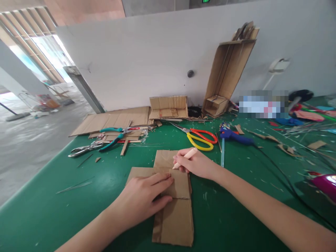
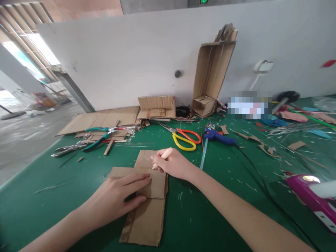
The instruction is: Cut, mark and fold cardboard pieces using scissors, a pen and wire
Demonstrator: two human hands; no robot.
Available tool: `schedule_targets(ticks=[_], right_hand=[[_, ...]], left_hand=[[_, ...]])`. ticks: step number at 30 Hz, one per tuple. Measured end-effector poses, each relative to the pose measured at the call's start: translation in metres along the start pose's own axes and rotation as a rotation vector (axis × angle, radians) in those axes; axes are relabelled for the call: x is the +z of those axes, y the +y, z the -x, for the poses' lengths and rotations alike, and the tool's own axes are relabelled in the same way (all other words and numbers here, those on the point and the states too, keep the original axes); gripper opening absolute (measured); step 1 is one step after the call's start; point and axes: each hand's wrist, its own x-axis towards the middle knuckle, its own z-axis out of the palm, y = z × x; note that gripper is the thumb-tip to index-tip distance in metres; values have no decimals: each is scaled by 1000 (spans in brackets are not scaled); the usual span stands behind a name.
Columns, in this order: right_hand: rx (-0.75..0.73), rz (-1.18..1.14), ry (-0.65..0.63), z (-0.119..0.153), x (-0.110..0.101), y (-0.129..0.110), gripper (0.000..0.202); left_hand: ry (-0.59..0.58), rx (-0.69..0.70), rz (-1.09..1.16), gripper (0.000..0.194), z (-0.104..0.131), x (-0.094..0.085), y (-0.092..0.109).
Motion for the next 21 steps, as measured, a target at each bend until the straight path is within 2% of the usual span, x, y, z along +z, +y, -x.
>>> schedule_targets(ticks=[6, 16, 21], right_hand=[[-16, 35, -15, 2, -3, 1, 33], [-95, 358, 52, 11, -22, -12, 37], [-80, 336, 120, 18, -25, -11, 41]], left_hand=[[4, -12, 9, 36, 0, 0, 0], [-15, -36, 10, 36, 1, -2, 2], [-35, -52, 29, 38, 2, -3, 3]])
